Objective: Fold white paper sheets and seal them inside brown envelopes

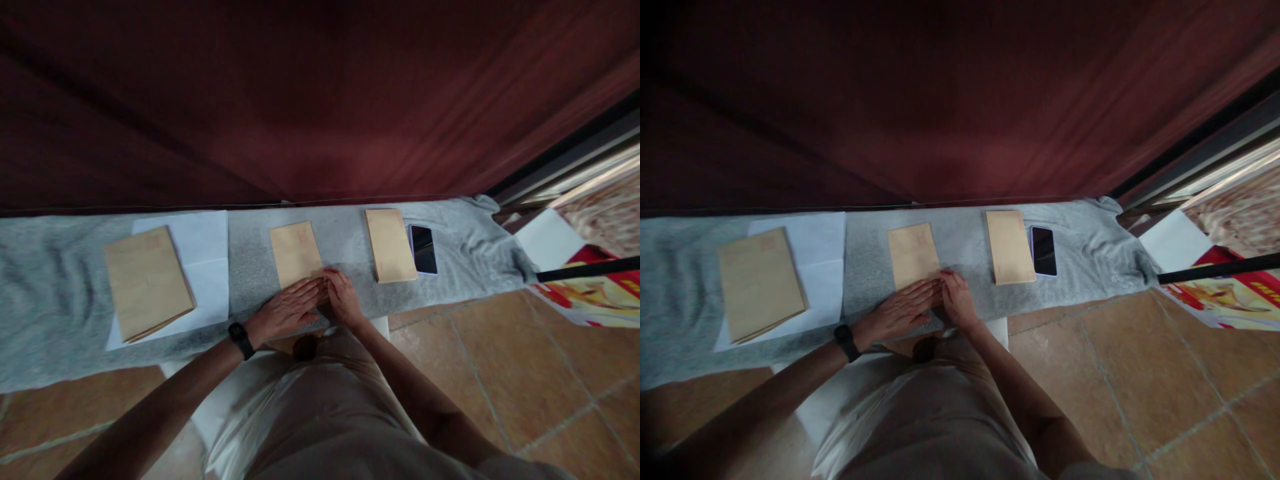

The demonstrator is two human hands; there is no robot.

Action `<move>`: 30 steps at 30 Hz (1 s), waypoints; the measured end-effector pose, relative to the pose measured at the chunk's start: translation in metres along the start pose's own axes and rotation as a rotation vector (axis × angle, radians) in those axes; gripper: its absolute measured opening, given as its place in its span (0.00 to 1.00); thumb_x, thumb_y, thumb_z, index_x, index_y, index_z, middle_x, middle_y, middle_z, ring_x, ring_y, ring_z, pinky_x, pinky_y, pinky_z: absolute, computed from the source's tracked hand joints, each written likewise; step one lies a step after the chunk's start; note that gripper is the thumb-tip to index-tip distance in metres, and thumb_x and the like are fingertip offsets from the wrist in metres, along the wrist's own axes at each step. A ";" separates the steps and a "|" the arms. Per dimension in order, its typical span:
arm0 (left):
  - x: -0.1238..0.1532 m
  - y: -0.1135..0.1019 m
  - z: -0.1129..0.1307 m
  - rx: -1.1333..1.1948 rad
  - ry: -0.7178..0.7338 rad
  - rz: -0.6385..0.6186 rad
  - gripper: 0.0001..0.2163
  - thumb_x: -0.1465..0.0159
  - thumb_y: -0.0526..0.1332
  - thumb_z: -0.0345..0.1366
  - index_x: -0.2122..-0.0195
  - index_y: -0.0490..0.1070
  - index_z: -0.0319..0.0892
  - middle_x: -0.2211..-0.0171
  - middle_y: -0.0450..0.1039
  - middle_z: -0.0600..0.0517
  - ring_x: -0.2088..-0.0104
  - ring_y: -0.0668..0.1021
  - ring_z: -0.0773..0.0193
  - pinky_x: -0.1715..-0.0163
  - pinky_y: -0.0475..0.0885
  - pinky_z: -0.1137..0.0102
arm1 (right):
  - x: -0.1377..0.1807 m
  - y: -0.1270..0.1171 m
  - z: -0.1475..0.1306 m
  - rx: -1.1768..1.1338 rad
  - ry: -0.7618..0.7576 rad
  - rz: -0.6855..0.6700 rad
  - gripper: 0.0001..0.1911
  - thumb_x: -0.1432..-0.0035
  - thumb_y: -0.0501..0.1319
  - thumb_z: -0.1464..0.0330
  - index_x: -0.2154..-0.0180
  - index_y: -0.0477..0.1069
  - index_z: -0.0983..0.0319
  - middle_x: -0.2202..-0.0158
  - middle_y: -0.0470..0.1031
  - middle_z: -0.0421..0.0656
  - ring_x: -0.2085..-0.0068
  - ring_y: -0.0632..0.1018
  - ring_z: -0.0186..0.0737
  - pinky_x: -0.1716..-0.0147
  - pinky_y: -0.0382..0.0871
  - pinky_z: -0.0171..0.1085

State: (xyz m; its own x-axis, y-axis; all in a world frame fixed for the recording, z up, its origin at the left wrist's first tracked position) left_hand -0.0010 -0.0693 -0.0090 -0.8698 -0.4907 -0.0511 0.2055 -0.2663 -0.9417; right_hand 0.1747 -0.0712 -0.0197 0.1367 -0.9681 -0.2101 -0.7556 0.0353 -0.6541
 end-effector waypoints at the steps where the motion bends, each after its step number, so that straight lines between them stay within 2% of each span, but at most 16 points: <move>1: 0.002 0.001 0.003 0.002 0.006 0.004 0.29 0.25 0.51 0.50 0.28 0.58 0.41 0.28 0.59 0.43 0.27 0.60 0.56 0.26 0.50 0.58 | 0.000 0.000 0.000 0.004 -0.012 -0.006 0.21 0.28 0.48 0.73 0.41 0.72 0.59 0.41 0.75 0.50 0.39 0.74 0.45 0.36 0.68 0.48; 6: 0.011 0.006 0.013 0.008 -0.005 0.022 0.29 0.25 0.51 0.50 0.28 0.58 0.41 0.28 0.60 0.42 0.28 0.63 0.56 0.26 0.52 0.58 | -0.001 0.000 -0.003 0.023 -0.083 -0.045 0.23 0.31 0.51 0.74 0.41 0.74 0.58 0.38 0.75 0.47 0.37 0.73 0.44 0.34 0.66 0.49; 11: 0.014 0.006 0.019 0.023 -0.038 -0.014 0.28 0.26 0.52 0.50 0.31 0.62 0.39 0.29 0.62 0.41 0.29 0.64 0.54 0.27 0.55 0.56 | 0.000 0.002 -0.013 0.111 -0.181 -0.106 0.22 0.30 0.52 0.73 0.40 0.74 0.59 0.34 0.72 0.45 0.32 0.69 0.44 0.29 0.58 0.52; 13: 0.016 0.003 0.020 0.071 -0.039 -0.020 0.26 0.26 0.53 0.49 0.33 0.66 0.40 0.30 0.65 0.41 0.30 0.66 0.54 0.28 0.58 0.55 | 0.000 0.003 -0.016 0.149 -0.203 -0.141 0.22 0.30 0.53 0.73 0.39 0.73 0.58 0.34 0.72 0.45 0.32 0.70 0.44 0.29 0.57 0.54; 16: 0.019 -0.011 0.015 0.244 -0.062 0.034 0.21 0.23 0.49 0.44 0.36 0.71 0.44 0.36 0.73 0.46 0.35 0.73 0.60 0.32 0.66 0.60 | 0.000 0.004 -0.018 0.181 -0.206 -0.153 0.24 0.31 0.54 0.75 0.38 0.72 0.57 0.34 0.72 0.45 0.33 0.71 0.45 0.29 0.57 0.55; 19: 0.019 -0.036 -0.012 0.358 -0.230 0.253 0.22 0.22 0.43 0.39 0.38 0.73 0.47 0.42 0.78 0.49 0.41 0.78 0.63 0.38 0.73 0.62 | 0.000 0.004 -0.019 0.190 -0.209 -0.144 0.25 0.33 0.56 0.77 0.37 0.72 0.56 0.34 0.72 0.46 0.33 0.72 0.46 0.30 0.59 0.55; 21: 0.010 -0.051 -0.039 0.286 -0.327 0.367 0.23 0.23 0.43 0.41 0.35 0.70 0.46 0.38 0.75 0.47 0.37 0.75 0.59 0.34 0.70 0.57 | 0.000 0.003 -0.020 0.187 -0.214 -0.128 0.26 0.33 0.56 0.78 0.37 0.72 0.56 0.35 0.73 0.46 0.34 0.72 0.46 0.30 0.59 0.55; 23: -0.007 -0.058 -0.068 0.150 -0.334 0.345 0.26 0.23 0.43 0.43 0.28 0.59 0.43 0.29 0.63 0.45 0.29 0.65 0.56 0.29 0.60 0.53 | 0.001 0.002 -0.021 0.175 -0.223 -0.115 0.26 0.33 0.56 0.78 0.37 0.71 0.57 0.35 0.73 0.47 0.34 0.72 0.46 0.31 0.59 0.55; 25: -0.028 -0.059 -0.097 0.044 -0.353 0.293 0.28 0.23 0.43 0.46 0.25 0.52 0.40 0.25 0.53 0.44 0.25 0.56 0.56 0.27 0.54 0.53 | 0.001 0.002 -0.022 0.160 -0.229 -0.119 0.25 0.32 0.56 0.77 0.37 0.71 0.56 0.35 0.73 0.46 0.34 0.72 0.46 0.31 0.60 0.55; 28: -0.053 -0.053 -0.130 -0.042 -0.344 0.181 0.30 0.24 0.41 0.48 0.25 0.50 0.38 0.24 0.50 0.43 0.24 0.53 0.56 0.26 0.50 0.54 | 0.001 0.001 -0.021 0.142 -0.216 -0.121 0.24 0.31 0.56 0.75 0.37 0.71 0.56 0.35 0.72 0.46 0.34 0.72 0.46 0.31 0.59 0.55; 30: -0.062 -0.048 -0.139 -0.084 -0.321 0.127 0.31 0.24 0.42 0.49 0.25 0.50 0.38 0.24 0.51 0.43 0.25 0.53 0.56 0.26 0.48 0.55 | 0.001 0.001 -0.021 0.135 -0.205 -0.120 0.23 0.30 0.55 0.75 0.37 0.71 0.56 0.35 0.72 0.46 0.34 0.72 0.46 0.30 0.59 0.54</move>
Point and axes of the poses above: each hand's wrist, its own x-axis away from the middle knuckle, its own y-axis out of the palm, z = x × y, the point moved 4 cm from there along -x, towards the middle knuckle
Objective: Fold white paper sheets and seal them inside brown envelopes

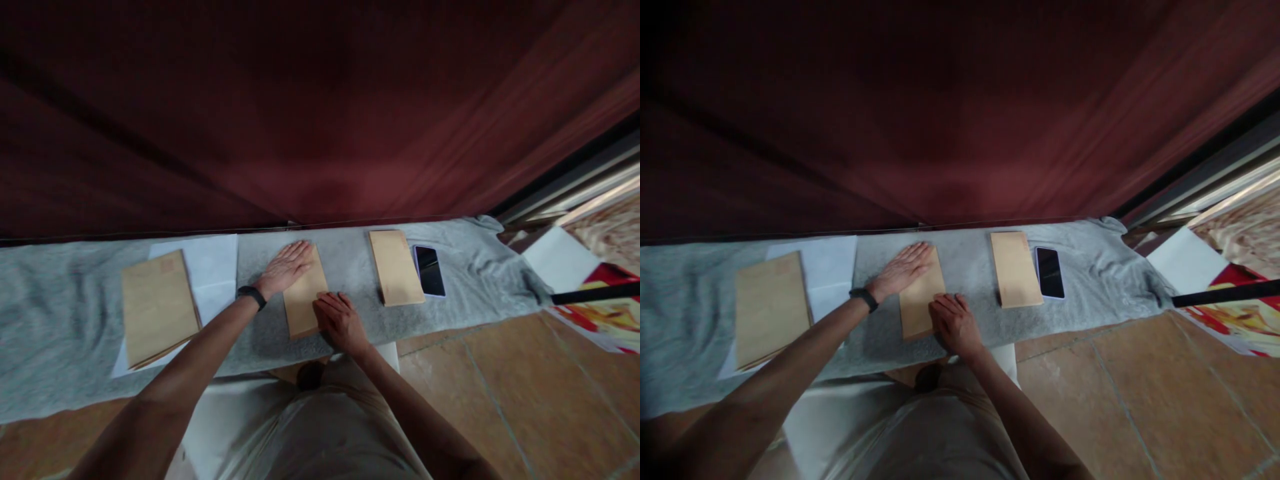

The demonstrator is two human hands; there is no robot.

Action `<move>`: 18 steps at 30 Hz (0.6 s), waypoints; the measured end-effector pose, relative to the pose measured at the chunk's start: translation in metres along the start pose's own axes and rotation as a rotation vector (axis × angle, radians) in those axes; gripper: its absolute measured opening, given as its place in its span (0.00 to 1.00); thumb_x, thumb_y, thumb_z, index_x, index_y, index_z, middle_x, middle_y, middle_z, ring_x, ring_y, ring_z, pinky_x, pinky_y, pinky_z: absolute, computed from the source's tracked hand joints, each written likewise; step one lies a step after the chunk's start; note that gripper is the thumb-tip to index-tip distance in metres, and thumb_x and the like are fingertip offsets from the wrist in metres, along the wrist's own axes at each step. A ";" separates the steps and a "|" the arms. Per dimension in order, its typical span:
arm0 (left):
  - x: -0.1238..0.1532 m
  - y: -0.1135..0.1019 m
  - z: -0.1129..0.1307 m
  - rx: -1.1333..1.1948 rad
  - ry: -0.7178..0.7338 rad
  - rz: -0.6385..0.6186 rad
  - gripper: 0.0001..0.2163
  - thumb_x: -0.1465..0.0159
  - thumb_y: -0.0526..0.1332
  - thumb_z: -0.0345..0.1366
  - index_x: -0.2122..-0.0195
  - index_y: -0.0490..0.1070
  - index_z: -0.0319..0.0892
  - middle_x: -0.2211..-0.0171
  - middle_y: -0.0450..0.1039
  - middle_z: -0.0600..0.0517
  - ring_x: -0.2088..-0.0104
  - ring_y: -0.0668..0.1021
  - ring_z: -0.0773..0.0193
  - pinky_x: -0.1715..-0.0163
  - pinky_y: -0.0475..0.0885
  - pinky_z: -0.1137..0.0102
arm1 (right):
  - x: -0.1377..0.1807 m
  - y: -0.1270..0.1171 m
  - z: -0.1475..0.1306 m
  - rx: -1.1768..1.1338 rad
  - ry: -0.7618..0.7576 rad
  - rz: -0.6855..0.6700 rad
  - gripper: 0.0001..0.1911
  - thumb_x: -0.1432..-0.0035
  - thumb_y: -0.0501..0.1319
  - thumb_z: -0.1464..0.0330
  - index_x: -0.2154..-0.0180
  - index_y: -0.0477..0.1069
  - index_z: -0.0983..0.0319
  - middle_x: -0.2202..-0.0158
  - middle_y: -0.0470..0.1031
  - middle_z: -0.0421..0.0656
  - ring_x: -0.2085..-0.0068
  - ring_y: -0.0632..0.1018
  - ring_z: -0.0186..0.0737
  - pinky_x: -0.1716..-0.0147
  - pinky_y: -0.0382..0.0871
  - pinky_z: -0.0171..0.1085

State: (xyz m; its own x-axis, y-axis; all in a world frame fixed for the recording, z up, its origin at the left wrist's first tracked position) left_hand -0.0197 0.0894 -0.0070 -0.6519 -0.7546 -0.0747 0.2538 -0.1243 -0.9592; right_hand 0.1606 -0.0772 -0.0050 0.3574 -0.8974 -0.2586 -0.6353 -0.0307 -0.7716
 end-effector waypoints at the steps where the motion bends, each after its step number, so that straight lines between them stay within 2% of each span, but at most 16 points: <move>1: -0.002 0.002 -0.001 -0.020 0.011 -0.009 0.31 0.24 0.43 0.50 0.25 0.50 0.38 0.25 0.51 0.43 0.25 0.53 0.56 0.26 0.48 0.55 | 0.000 0.000 0.000 -0.003 0.004 0.000 0.23 0.30 0.55 0.75 0.37 0.71 0.56 0.35 0.73 0.46 0.34 0.72 0.46 0.30 0.59 0.54; 8: 0.006 0.003 0.009 -0.032 0.146 -0.049 0.28 0.23 0.42 0.47 0.26 0.54 0.44 0.24 0.51 0.48 0.24 0.52 0.59 0.26 0.45 0.58 | -0.001 0.000 -0.001 -0.023 0.013 0.001 0.24 0.31 0.55 0.75 0.38 0.71 0.55 0.36 0.74 0.46 0.35 0.73 0.46 0.31 0.60 0.55; 14: 0.008 0.008 0.021 -0.012 0.183 -0.058 0.27 0.23 0.42 0.43 0.27 0.55 0.40 0.25 0.52 0.46 0.24 0.52 0.61 0.26 0.44 0.60 | 0.000 -0.001 0.002 -0.079 0.034 0.042 0.22 0.33 0.56 0.77 0.41 0.73 0.57 0.38 0.76 0.47 0.38 0.75 0.45 0.31 0.60 0.52; 18: 0.010 0.013 0.028 -0.018 0.193 -0.053 0.26 0.23 0.42 0.41 0.27 0.56 0.39 0.25 0.53 0.46 0.24 0.52 0.61 0.25 0.44 0.60 | 0.002 -0.001 0.004 -0.124 0.034 0.107 0.19 0.35 0.55 0.79 0.47 0.74 0.59 0.44 0.78 0.48 0.41 0.76 0.45 0.34 0.63 0.51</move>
Point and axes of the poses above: each hand's wrist, its own x-axis away from the middle knuckle, its own y-axis out of the palm, z = x × y, the point moved 4 cm from there along -x, towards the middle knuckle
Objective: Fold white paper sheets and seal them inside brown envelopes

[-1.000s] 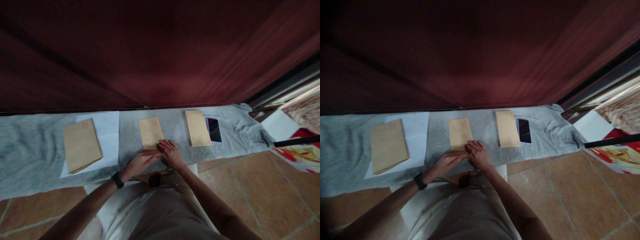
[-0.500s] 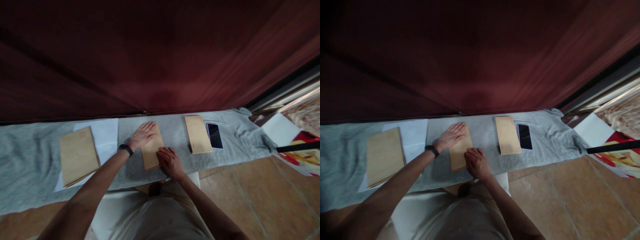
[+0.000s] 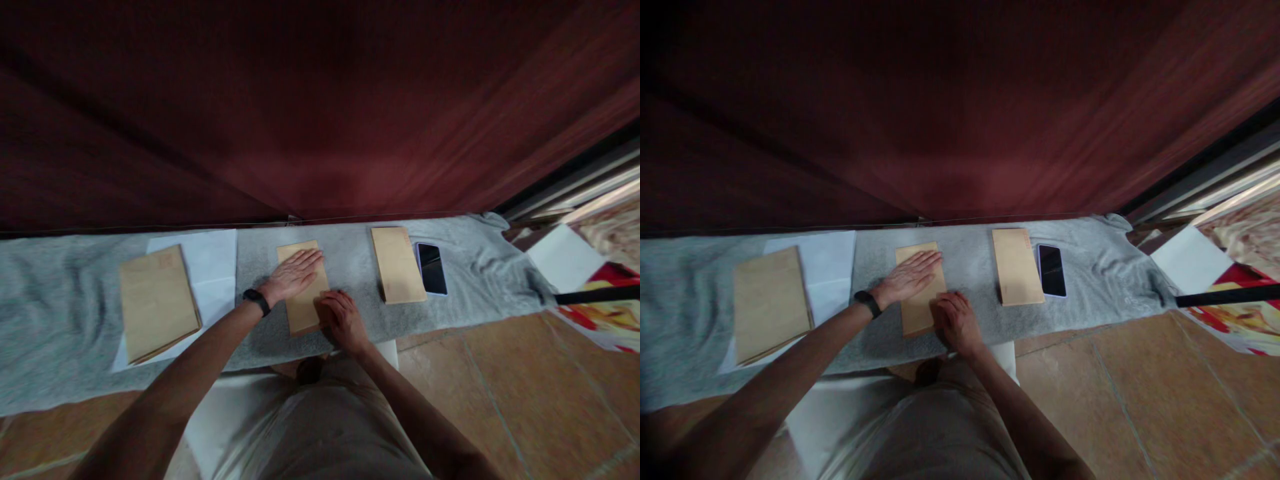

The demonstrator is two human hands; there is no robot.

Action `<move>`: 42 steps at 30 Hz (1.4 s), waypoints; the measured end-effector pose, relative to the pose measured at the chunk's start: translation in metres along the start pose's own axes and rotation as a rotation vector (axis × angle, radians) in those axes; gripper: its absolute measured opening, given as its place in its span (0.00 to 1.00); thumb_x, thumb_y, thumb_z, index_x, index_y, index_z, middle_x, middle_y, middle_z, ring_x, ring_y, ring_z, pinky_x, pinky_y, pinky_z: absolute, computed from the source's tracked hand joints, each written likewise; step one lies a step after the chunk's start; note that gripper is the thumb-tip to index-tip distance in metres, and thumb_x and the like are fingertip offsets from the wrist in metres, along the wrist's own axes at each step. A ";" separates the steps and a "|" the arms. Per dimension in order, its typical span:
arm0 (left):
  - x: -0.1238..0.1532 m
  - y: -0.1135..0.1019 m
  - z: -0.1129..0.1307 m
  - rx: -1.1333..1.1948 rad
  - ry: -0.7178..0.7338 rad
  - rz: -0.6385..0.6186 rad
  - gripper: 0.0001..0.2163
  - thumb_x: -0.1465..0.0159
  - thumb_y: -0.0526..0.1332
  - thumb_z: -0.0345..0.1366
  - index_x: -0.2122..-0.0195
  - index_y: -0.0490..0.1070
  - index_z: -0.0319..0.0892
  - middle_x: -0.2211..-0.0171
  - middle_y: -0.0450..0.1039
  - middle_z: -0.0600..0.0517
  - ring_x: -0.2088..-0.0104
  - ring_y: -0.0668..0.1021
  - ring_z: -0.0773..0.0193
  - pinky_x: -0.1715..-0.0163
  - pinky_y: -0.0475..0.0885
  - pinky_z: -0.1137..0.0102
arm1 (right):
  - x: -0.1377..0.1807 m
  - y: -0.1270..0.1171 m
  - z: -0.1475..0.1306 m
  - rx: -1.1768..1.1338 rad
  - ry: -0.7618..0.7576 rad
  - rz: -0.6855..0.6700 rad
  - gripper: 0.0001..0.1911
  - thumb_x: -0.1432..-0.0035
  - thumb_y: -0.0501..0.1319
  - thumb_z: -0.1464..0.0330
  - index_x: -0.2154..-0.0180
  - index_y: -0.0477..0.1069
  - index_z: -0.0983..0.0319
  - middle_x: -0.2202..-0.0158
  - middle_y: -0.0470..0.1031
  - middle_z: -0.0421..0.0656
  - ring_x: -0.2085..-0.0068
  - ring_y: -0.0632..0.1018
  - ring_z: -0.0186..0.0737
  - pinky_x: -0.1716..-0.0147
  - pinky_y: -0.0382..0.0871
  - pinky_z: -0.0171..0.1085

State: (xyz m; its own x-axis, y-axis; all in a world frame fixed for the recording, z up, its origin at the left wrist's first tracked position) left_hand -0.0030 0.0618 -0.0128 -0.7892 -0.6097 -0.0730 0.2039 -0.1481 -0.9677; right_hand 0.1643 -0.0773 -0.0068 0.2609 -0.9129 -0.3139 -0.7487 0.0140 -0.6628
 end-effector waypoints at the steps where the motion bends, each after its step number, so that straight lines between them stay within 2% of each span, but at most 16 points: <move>1: 0.001 0.002 0.002 -0.001 0.004 0.002 0.26 0.23 0.43 0.41 0.27 0.56 0.39 0.25 0.54 0.47 0.24 0.52 0.61 0.25 0.44 0.60 | 0.001 0.000 0.001 -0.002 0.007 0.018 0.18 0.35 0.55 0.79 0.48 0.74 0.60 0.45 0.79 0.48 0.42 0.76 0.46 0.36 0.65 0.51; 5: 0.009 0.007 0.017 0.001 0.050 0.015 0.25 0.23 0.44 0.41 0.27 0.57 0.40 0.25 0.55 0.47 0.25 0.53 0.61 0.25 0.45 0.60 | 0.003 -0.002 0.005 0.013 0.085 0.080 0.15 0.34 0.52 0.78 0.53 0.73 0.60 0.52 0.78 0.48 0.48 0.76 0.47 0.45 0.70 0.47; 8: 0.018 0.009 0.032 0.008 0.059 0.027 0.25 0.23 0.46 0.41 0.27 0.56 0.40 0.25 0.54 0.46 0.25 0.54 0.60 0.25 0.47 0.59 | 0.004 -0.004 0.009 0.033 0.157 0.120 0.14 0.32 0.50 0.77 0.55 0.72 0.59 0.55 0.77 0.48 0.51 0.77 0.46 0.47 0.71 0.45; 15: 0.037 0.013 0.064 0.015 0.098 0.002 0.27 0.24 0.49 0.41 0.26 0.53 0.39 0.26 0.54 0.44 0.25 0.56 0.60 0.26 0.48 0.60 | 0.005 -0.005 0.009 0.044 0.201 0.135 0.15 0.31 0.49 0.75 0.51 0.71 0.59 0.52 0.76 0.48 0.49 0.76 0.46 0.47 0.71 0.45; 21: 0.056 0.012 0.089 0.013 0.103 -0.004 0.26 0.25 0.52 0.43 0.29 0.59 0.37 0.27 0.58 0.42 0.25 0.56 0.60 0.26 0.48 0.61 | 0.004 -0.005 0.008 0.034 0.197 0.132 0.19 0.31 0.47 0.76 0.46 0.71 0.60 0.50 0.77 0.48 0.46 0.76 0.46 0.44 0.71 0.47; 26: 0.072 0.011 0.105 0.012 0.116 -0.017 0.30 0.26 0.53 0.48 0.27 0.54 0.39 0.26 0.56 0.44 0.25 0.56 0.59 0.25 0.47 0.59 | 0.005 -0.004 0.009 0.043 0.206 0.146 0.20 0.31 0.47 0.76 0.46 0.72 0.60 0.49 0.77 0.49 0.46 0.76 0.46 0.42 0.70 0.47; 28: 0.077 0.014 0.111 0.002 0.103 -0.012 0.32 0.27 0.54 0.50 0.27 0.55 0.38 0.27 0.57 0.42 0.25 0.57 0.58 0.26 0.48 0.58 | 0.005 -0.004 0.009 0.064 0.209 0.154 0.20 0.32 0.48 0.76 0.46 0.72 0.60 0.48 0.76 0.49 0.44 0.75 0.46 0.41 0.69 0.48; 32: 0.085 0.022 0.123 -0.025 -0.017 0.060 0.26 0.26 0.54 0.41 0.30 0.61 0.36 0.30 0.63 0.40 0.28 0.63 0.55 0.28 0.57 0.57 | 0.003 -0.004 0.010 0.115 0.202 0.173 0.21 0.33 0.50 0.77 0.45 0.72 0.60 0.43 0.74 0.50 0.39 0.71 0.46 0.37 0.63 0.49; 36: 0.093 0.022 0.134 -0.015 -0.128 0.165 0.21 0.27 0.51 0.30 0.34 0.67 0.39 0.34 0.71 0.42 0.33 0.71 0.56 0.32 0.67 0.58 | 0.004 -0.003 0.012 0.166 0.226 0.157 0.21 0.35 0.53 0.78 0.45 0.73 0.61 0.41 0.72 0.50 0.37 0.70 0.47 0.37 0.62 0.48; 42: 0.088 0.011 0.131 0.135 -0.256 0.348 0.15 0.27 0.53 0.29 0.46 0.76 0.42 0.46 0.80 0.45 0.43 0.80 0.58 0.41 0.76 0.60 | 0.004 -0.001 0.011 0.179 0.257 0.136 0.20 0.35 0.55 0.78 0.47 0.75 0.59 0.40 0.73 0.48 0.38 0.70 0.47 0.39 0.61 0.47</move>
Point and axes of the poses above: each hand's wrist, its own x-axis away from the middle knuckle, its own y-axis out of the palm, z = x × y, the point moved 4 cm from there along -x, towards the middle knuckle
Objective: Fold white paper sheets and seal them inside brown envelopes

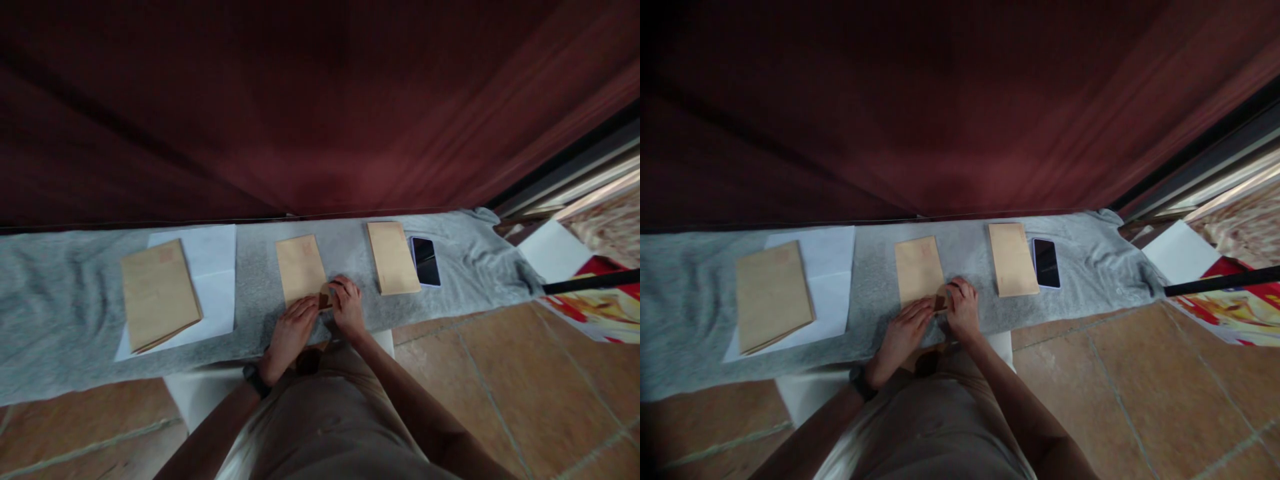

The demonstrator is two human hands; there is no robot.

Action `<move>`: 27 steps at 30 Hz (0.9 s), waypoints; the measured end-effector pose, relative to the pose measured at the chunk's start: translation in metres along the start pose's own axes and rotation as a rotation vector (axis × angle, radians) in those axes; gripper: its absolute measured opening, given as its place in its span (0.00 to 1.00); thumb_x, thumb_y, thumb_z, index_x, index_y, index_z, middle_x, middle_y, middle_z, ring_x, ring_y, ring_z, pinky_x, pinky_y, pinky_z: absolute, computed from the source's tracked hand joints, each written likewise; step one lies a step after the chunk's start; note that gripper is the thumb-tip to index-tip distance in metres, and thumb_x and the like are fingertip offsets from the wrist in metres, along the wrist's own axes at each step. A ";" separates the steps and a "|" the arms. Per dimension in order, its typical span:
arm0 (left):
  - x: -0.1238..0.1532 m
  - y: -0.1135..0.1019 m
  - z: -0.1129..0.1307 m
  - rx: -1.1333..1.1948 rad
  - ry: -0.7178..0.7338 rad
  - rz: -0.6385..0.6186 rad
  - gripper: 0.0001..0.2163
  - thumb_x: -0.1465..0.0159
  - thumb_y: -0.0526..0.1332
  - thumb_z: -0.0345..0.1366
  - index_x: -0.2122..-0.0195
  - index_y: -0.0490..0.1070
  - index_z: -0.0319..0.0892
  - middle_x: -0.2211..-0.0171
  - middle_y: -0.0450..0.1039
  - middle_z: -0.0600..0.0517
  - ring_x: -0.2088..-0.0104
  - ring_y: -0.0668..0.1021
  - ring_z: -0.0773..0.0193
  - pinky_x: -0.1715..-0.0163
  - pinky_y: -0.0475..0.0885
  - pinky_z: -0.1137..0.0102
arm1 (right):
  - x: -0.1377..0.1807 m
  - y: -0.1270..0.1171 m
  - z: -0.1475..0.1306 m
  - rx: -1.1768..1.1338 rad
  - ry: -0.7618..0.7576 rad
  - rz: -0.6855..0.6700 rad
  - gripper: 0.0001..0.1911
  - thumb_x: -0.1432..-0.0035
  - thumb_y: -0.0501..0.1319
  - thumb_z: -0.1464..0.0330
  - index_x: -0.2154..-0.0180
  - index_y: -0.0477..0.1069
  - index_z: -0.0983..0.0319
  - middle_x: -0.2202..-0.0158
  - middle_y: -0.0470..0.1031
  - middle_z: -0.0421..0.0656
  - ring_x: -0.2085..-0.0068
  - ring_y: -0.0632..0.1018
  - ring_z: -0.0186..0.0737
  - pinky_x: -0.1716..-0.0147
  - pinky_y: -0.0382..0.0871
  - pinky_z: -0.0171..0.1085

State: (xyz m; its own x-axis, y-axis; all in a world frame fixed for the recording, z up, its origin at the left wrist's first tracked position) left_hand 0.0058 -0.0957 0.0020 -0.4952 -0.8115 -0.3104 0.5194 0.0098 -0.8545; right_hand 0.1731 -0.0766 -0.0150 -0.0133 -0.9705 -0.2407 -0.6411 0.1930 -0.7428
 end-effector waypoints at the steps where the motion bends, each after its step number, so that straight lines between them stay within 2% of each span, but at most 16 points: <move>1: -0.002 0.000 0.000 0.014 -0.010 0.009 0.14 0.27 0.53 0.29 0.47 0.76 0.43 0.47 0.80 0.45 0.44 0.80 0.58 0.42 0.76 0.60 | 0.000 0.000 0.000 -0.007 0.003 0.005 0.20 0.35 0.55 0.78 0.47 0.76 0.59 0.41 0.73 0.48 0.39 0.71 0.47 0.40 0.61 0.47; 6: -0.003 0.003 -0.002 0.032 -0.030 0.002 0.14 0.28 0.53 0.29 0.48 0.76 0.42 0.48 0.80 0.44 0.45 0.80 0.55 0.43 0.77 0.57 | -0.002 -0.004 -0.001 -0.060 -0.010 0.042 0.21 0.35 0.54 0.78 0.46 0.76 0.59 0.43 0.75 0.48 0.40 0.72 0.47 0.40 0.63 0.47; 10: -0.001 0.004 -0.003 0.042 -0.042 0.004 0.14 0.27 0.52 0.30 0.47 0.75 0.42 0.46 0.80 0.43 0.45 0.80 0.55 0.42 0.76 0.55 | 0.012 -0.012 -0.005 -0.095 -0.070 0.047 0.22 0.34 0.52 0.78 0.45 0.76 0.58 0.43 0.76 0.48 0.39 0.73 0.46 0.39 0.65 0.49; 13: 0.000 0.004 -0.003 0.052 -0.055 -0.006 0.14 0.27 0.52 0.30 0.47 0.74 0.42 0.45 0.79 0.44 0.44 0.79 0.55 0.40 0.75 0.54 | 0.032 -0.014 -0.015 -0.094 -0.204 -0.058 0.24 0.33 0.52 0.77 0.41 0.73 0.58 0.41 0.77 0.47 0.38 0.73 0.45 0.36 0.64 0.51; 17: 0.002 0.006 -0.003 0.046 -0.065 -0.023 0.15 0.27 0.50 0.29 0.46 0.73 0.41 0.44 0.78 0.43 0.41 0.78 0.56 0.38 0.74 0.54 | 0.053 -0.009 -0.030 0.001 -0.346 -0.226 0.26 0.31 0.55 0.73 0.33 0.66 0.61 0.34 0.71 0.50 0.33 0.70 0.47 0.30 0.58 0.54; 22: 0.007 0.007 -0.009 0.030 -0.152 0.062 0.15 0.26 0.49 0.31 0.43 0.70 0.41 0.39 0.73 0.41 0.36 0.73 0.54 0.37 0.73 0.52 | 0.057 -0.006 -0.033 0.098 -0.333 -0.267 0.27 0.28 0.56 0.69 0.30 0.62 0.61 0.31 0.67 0.50 0.31 0.68 0.49 0.29 0.56 0.56; 27: 0.017 -0.007 -0.015 0.003 -0.318 0.172 0.19 0.27 0.51 0.32 0.35 0.63 0.42 0.35 0.67 0.39 0.34 0.70 0.49 0.37 0.71 0.49 | 0.059 -0.011 -0.028 0.111 -0.291 -0.245 0.28 0.27 0.55 0.68 0.29 0.60 0.59 0.30 0.65 0.49 0.31 0.68 0.49 0.28 0.54 0.57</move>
State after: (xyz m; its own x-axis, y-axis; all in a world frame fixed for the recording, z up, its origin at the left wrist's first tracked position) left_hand -0.0167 -0.1010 -0.0033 -0.1587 -0.9394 -0.3040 0.5789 0.1609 -0.7994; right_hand 0.1579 -0.1399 -0.0031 0.3581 -0.9113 -0.2032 -0.5112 -0.0092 -0.8594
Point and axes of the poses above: each hand's wrist, its own x-axis away from the middle knuckle, its own y-axis out of the palm, z = x × y, the point moved 4 cm from there along -x, towards the middle knuckle
